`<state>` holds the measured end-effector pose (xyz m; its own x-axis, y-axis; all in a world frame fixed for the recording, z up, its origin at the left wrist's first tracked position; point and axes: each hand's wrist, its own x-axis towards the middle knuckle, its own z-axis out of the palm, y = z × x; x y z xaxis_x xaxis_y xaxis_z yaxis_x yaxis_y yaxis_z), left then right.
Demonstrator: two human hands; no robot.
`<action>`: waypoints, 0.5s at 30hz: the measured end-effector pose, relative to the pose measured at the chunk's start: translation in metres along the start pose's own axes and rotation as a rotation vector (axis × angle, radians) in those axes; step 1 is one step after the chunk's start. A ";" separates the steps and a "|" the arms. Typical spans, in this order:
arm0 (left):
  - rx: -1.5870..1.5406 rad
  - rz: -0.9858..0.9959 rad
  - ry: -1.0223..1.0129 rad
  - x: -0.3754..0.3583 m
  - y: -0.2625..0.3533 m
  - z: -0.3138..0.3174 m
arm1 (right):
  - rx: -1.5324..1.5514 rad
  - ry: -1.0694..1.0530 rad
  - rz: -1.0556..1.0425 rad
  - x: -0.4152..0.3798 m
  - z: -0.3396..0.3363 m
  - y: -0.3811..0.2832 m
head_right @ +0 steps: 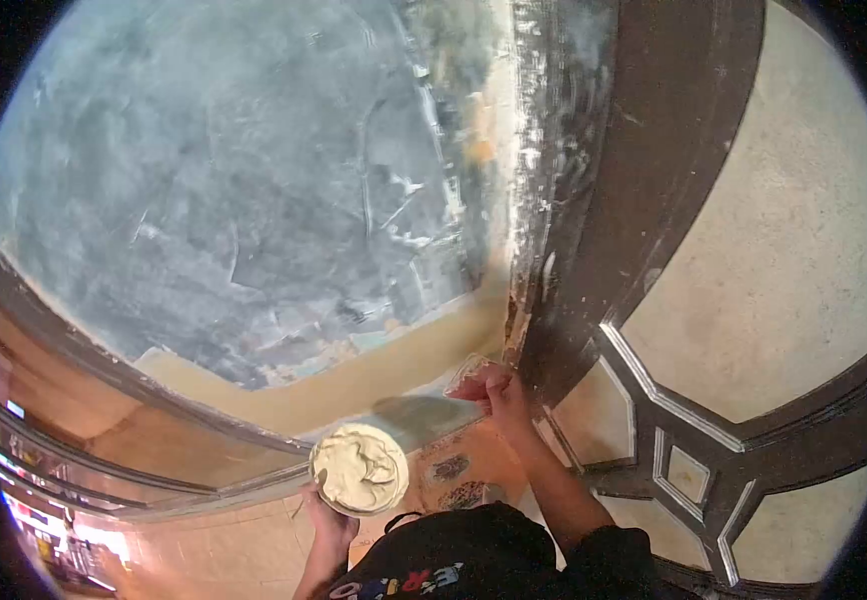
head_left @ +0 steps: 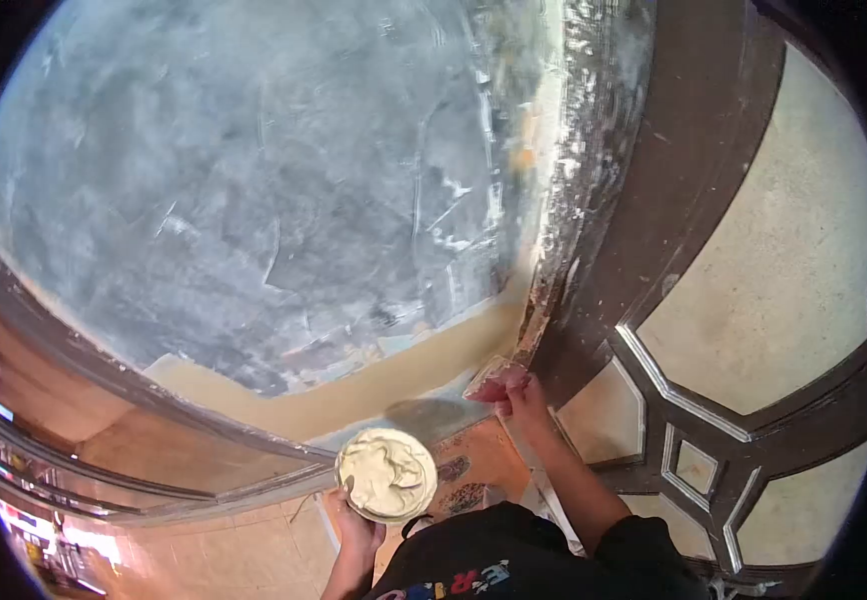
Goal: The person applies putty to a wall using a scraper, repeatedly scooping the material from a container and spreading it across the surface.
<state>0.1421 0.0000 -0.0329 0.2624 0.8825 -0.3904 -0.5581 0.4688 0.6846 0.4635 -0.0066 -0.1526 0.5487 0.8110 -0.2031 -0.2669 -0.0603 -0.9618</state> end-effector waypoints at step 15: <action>-0.042 0.099 -0.122 0.004 0.048 0.008 | -0.809 -0.445 -0.924 -0.080 0.103 -0.190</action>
<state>0.1221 0.0260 0.0034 0.2970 0.9234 -0.2432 -0.6174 0.3800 0.6888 0.3888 0.0001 0.0657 -0.0775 0.8531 0.5159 0.7003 0.4149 -0.5809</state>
